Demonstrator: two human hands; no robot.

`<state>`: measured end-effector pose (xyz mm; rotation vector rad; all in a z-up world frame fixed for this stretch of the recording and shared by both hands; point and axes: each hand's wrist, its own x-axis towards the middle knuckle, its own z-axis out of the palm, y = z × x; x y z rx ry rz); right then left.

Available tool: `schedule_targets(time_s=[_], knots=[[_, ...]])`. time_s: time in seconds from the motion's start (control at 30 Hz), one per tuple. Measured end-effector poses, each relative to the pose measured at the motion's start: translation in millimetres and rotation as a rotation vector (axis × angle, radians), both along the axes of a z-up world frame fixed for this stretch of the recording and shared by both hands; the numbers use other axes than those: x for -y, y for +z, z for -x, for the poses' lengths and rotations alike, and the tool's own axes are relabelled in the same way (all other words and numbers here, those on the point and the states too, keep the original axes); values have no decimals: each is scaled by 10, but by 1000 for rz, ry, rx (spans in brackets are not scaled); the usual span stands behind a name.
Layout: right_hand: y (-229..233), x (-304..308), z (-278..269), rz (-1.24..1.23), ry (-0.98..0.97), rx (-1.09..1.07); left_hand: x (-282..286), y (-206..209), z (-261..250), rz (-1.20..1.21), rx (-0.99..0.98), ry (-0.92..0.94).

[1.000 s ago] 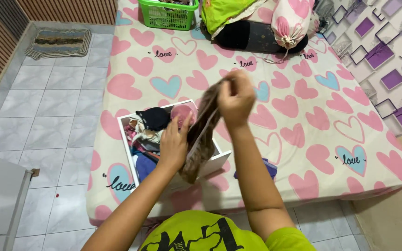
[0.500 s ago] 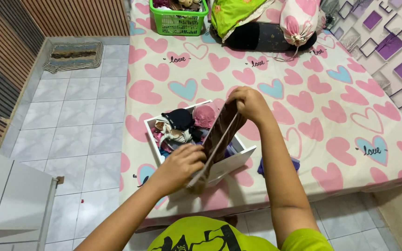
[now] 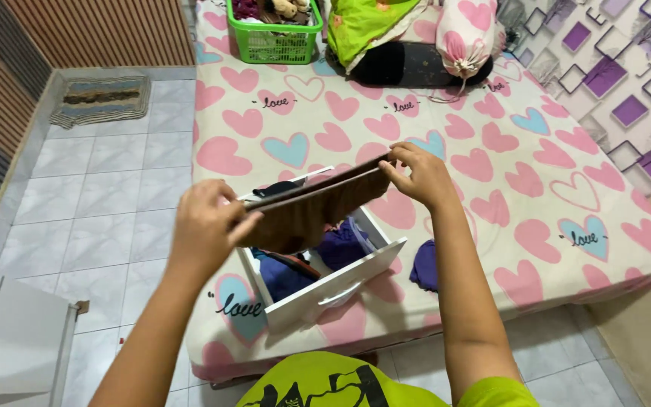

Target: The person opens a wardrobe, moves items on a shelf, then pulls out a drawer full of clothes. They remove the clothes, fold them one by one on the bed, and place the folded items back into the drawer.

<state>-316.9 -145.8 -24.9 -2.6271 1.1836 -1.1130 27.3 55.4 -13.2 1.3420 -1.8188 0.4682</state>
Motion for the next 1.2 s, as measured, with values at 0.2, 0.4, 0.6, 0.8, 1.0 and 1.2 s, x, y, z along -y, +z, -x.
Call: schedule_targets(time_s=[0.2,0.4,0.6,0.8,1.0,1.2], knots=[[104,203,350,-245,165,154,113,128,119,-240,-253,100],[240,208,850,-581,538,530,318,82,176,-191,-559,-46],[-67,438,882,-856,731,798,886,-447,146,-521,-1069,-61],[-677,604,339,-732,119,703,1212,-689,784,-473,-725,255],[-387,-53,-205,-956,285,704,1262,-467,1504,-747,-736,-231],[67,-448,62,-559,256,332,1327,-259,1758,-764,-633,-350]])
